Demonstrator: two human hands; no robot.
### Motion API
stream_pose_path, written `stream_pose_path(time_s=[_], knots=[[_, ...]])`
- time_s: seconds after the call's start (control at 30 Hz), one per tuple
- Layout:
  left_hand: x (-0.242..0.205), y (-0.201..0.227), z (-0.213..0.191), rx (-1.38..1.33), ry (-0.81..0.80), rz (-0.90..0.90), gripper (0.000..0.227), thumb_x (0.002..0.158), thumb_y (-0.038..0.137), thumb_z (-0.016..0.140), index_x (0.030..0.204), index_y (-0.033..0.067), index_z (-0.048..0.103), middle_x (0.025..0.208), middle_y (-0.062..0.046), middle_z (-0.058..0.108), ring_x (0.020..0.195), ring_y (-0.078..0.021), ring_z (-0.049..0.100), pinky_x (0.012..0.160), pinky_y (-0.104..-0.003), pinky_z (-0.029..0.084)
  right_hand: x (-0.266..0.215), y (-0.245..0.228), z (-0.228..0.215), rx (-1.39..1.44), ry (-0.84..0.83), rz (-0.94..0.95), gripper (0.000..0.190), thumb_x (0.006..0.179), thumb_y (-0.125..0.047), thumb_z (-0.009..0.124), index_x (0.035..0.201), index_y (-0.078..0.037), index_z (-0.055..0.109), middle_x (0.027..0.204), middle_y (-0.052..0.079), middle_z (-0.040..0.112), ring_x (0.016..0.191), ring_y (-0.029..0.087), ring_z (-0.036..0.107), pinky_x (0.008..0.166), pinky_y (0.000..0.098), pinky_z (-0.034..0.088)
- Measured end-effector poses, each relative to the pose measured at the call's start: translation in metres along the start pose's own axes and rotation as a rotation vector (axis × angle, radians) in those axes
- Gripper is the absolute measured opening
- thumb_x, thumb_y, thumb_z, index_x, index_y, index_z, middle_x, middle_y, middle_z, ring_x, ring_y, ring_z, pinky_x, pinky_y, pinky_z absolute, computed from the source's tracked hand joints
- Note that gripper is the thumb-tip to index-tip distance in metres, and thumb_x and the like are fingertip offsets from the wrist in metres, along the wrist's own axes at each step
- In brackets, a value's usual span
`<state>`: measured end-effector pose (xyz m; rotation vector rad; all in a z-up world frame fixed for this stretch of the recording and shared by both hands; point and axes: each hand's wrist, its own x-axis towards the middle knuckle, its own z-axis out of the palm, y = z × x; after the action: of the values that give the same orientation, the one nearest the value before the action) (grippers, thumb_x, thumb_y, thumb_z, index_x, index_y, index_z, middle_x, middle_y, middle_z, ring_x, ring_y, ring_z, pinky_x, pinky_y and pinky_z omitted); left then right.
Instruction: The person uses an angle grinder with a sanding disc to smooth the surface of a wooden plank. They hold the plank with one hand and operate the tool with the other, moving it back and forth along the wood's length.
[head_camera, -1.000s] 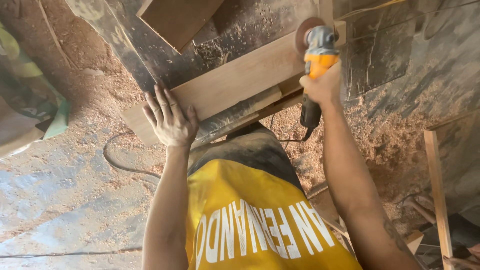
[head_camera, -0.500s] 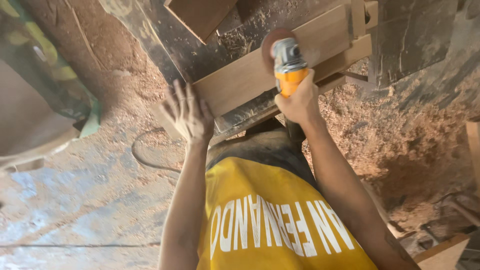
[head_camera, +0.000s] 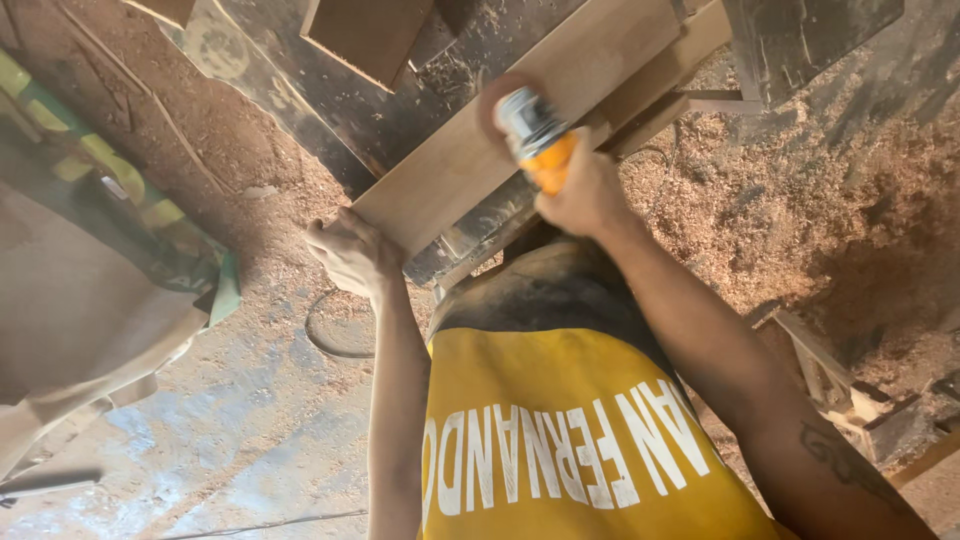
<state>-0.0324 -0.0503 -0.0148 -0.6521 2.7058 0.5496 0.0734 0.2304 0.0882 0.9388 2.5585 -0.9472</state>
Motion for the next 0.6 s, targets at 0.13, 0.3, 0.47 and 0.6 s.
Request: stream_pose_path(time_s=[0.13, 0.3, 0.47, 0.6], knots=[[0.0, -0.009, 0.009, 0.074, 0.091, 0.136, 0.062, 0.108, 0.057, 0.032, 0.125, 0.001, 0.051, 0.113, -0.022, 0.059, 0.077, -0.027, 0.069, 0.052, -0.036, 0.057, 0.022, 0.07, -0.029, 0.063, 0.113, 0.092, 0.079, 0.071, -0.015, 0.08, 0.135, 0.008, 0.04, 0.118, 0.025, 0.067, 0.105, 0.038, 0.071, 0.092, 0.0459, 0.057], [0.001, -0.006, 0.012, 0.12, 0.063, 0.1, 0.059, 0.108, 0.053, 0.024, 0.119, 0.0053, 0.056, 0.109, -0.018, 0.054, 0.07, -0.0229, 0.063, 0.047, -0.035, 0.052, 0.063, 0.143, -0.055, 0.022, 0.28, 0.205, 0.091, 0.068, -0.017, 0.088, 0.137, 0.012, 0.035, 0.122, 0.027, 0.061, 0.108, 0.038, 0.067, 0.091, 0.0445, 0.057], [-0.005, -0.001, 0.012, 0.17, 0.138, 0.162, 0.057, 0.111, 0.051, 0.023, 0.118, 0.0079, 0.059, 0.113, -0.018, 0.054, 0.075, -0.0241, 0.064, 0.053, -0.038, 0.051, 0.077, 0.162, -0.072, 0.21, 0.33, 0.389, 0.084, 0.071, -0.018, 0.084, 0.137, 0.009, 0.04, 0.121, 0.02, 0.063, 0.104, 0.03, 0.071, 0.085, 0.039, 0.063], [0.0, -0.001, 0.012, 0.176, 0.101, 0.127, 0.058, 0.111, 0.051, 0.021, 0.12, 0.0046, 0.055, 0.111, -0.019, 0.054, 0.075, -0.0235, 0.066, 0.053, -0.035, 0.056, 0.065, 0.135, -0.063, 0.148, 0.241, 0.385, 0.087, 0.073, -0.016, 0.085, 0.138, 0.011, 0.033, 0.119, 0.021, 0.06, 0.101, 0.03, 0.069, 0.082, 0.0401, 0.063]])
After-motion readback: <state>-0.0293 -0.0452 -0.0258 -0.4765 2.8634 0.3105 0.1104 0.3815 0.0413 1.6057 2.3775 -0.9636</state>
